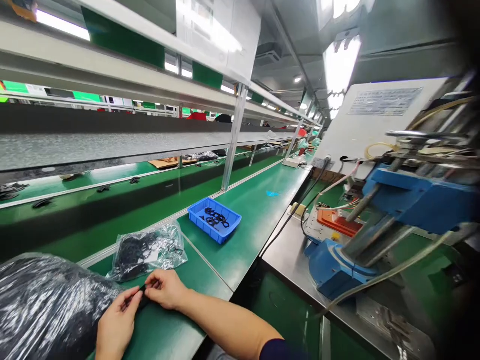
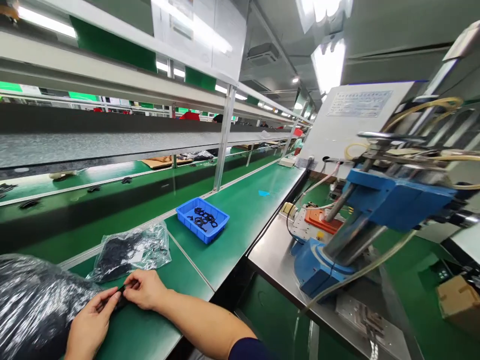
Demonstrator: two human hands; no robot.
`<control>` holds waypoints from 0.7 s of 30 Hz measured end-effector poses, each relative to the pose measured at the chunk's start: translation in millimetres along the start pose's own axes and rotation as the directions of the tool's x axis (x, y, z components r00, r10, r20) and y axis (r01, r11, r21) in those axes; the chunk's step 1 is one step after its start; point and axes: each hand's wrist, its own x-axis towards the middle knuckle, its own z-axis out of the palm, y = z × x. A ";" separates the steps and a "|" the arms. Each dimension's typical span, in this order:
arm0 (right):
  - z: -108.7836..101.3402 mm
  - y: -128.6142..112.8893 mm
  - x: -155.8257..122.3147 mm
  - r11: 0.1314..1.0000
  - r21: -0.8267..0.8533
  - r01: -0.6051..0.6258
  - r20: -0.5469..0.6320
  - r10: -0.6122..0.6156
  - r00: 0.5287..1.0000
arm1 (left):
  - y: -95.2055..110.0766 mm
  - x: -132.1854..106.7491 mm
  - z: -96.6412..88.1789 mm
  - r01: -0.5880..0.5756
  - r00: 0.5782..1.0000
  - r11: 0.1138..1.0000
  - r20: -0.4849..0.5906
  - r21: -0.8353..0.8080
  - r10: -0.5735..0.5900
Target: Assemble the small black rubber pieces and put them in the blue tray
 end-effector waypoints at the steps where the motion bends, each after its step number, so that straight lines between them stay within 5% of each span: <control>1: -0.3 -3.6 -2.8 0.995 -0.079 0.055 -0.004 -0.056 0.998 | 1.2 -3.4 0.2 -0.036 0.999 0.999 -0.032 -0.010 0.036; 7: -2.6 -16.1 -9.4 0.984 -0.107 0.140 -0.025 -0.143 0.989 | 1.2 -16.4 8.0 -0.241 0.968 0.959 -0.111 -0.149 0.226; 21: -4.5 -23.8 -12.0 0.970 -0.089 0.225 -0.001 -0.226 0.974 | -4.4 -20.7 12.3 -0.280 0.946 0.957 -0.194 -0.081 0.260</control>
